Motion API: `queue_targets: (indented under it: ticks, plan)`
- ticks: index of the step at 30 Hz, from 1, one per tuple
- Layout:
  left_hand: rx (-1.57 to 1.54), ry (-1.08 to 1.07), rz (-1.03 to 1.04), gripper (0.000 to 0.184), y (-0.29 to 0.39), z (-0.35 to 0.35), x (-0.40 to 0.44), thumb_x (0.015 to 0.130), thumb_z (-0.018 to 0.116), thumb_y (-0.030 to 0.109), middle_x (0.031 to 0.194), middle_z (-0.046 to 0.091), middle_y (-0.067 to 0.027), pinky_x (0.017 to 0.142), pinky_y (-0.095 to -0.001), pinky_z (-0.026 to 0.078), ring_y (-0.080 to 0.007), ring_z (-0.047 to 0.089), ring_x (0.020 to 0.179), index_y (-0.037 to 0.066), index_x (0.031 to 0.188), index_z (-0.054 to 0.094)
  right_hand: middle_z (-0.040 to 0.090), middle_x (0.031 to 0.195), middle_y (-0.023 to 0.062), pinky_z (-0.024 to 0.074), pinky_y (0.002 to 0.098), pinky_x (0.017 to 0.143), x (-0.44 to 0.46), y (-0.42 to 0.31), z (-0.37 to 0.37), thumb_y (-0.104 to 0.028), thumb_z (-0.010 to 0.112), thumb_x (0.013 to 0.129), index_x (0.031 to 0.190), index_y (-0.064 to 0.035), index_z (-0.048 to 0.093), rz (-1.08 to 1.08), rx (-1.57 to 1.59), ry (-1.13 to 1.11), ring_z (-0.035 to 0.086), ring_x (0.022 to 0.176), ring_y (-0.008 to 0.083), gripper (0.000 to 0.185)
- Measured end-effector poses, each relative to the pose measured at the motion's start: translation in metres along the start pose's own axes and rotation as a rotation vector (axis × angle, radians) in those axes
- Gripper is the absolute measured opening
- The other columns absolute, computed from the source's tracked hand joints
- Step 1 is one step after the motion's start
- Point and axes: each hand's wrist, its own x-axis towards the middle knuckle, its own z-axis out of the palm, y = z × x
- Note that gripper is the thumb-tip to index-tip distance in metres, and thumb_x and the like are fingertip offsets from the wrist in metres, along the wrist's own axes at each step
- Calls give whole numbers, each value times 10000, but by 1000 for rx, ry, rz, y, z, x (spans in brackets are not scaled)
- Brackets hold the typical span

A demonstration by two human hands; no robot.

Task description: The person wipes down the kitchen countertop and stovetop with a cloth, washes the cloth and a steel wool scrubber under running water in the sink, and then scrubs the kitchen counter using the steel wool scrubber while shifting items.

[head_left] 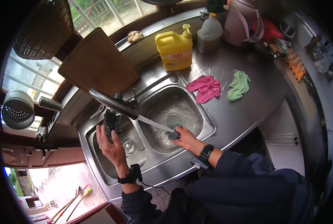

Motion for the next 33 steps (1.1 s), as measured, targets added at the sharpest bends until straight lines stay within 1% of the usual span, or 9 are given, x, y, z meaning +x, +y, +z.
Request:
queue_targets:
  ticks: [2, 4, 6, 8, 13, 16, 20, 22, 33]
  plan:
    - [-450, 67, -185, 284, 25, -3, -33, 948, 546, 74, 1161, 631, -132, 907, -323, 468, -213, 601, 1026, -18, 1213, 594, 582, 1093, 58, 550, 452, 773, 2, -5, 0, -267, 579, 961, 1169, -150, 494, -14, -38, -15, 587, 1005, 227, 253]
    - [-870, -130, -519, 203, 44, 19, -80, 979, 549, 114, 958, 630, -53, 832, -261, 470, -115, 576, 887, -5, 1124, 628, 604, 1021, 11, 551, 398, 715, -4, -14, 2, -306, 608, 940, 1136, -161, 515, -20, -70, -26, 602, 912, 175, 261]
    - [-724, -467, -538, 353, 38, 55, -125, 967, 601, 197, 1094, 646, -97, 905, -282, 468, -161, 594, 1012, -28, 1239, 583, 605, 1019, 6, 551, 397, 716, -8, -20, 4, -312, 615, 934, 1134, -159, 517, -29, -100, -42, 602, 908, 164, 270]
    - [-846, -459, -754, 415, 50, 68, -132, 964, 612, 213, 1196, 617, -118, 939, -285, 457, -173, 591, 1061, -36, 1288, 543, 611, 1023, 3, 543, 383, 723, -18, -32, 6, -312, 629, 923, 1159, -156, 517, -26, -136, -45, 604, 927, 156, 304]
    - [-821, -133, -606, 286, 33, 44, -50, 1003, 533, 191, 1042, 676, -81, 807, -267, 521, -144, 647, 920, -16, 1175, 629, 616, 1068, 29, 536, 385, 759, -16, -35, -3, -313, 599, 944, 1194, -151, 512, 15, -187, -113, 604, 977, 180, 311]
    - [-652, -388, -471, 263, 6, 61, -13, 950, 559, 116, 1022, 693, -94, 818, -322, 517, -204, 664, 934, 15, 1183, 629, 616, 1083, 34, 539, 390, 756, -12, -29, -3, -302, 586, 952, 1210, -149, 504, 62, -180, -110, 605, 990, 181, 311]
    - [-341, -412, 188, 393, 20, 87, 33, 867, 574, 47, 1163, 642, -186, 896, -413, 495, -390, 619, 1044, 39, 1260, 563, 619, 1094, 43, 545, 402, 759, -6, -26, -9, -300, 575, 959, 1215, -143, 499, 54, -166, -116, 610, 993, 193, 309]
    - [-202, -371, 470, 427, 17, 109, 51, 857, 562, 36, 1242, 610, -171, 909, -403, 505, -367, 615, 1074, 63, 1282, 536, 623, 1122, 53, 548, 414, 765, -3, -26, -9, -296, 563, 970, 1224, -142, 504, 51, -164, -98, 620, 990, 212, 302]
    - [443, -756, 558, 341, 22, 161, 86, 842, 531, 169, 1321, 581, -120, 678, -422, 557, -314, 698, 827, 19, 1137, 614, 606, 1090, 8, 526, 363, 714, -2, -9, 8, -384, 616, 925, 1250, -147, 453, 44, -94, -18, 600, 957, 148, 434]
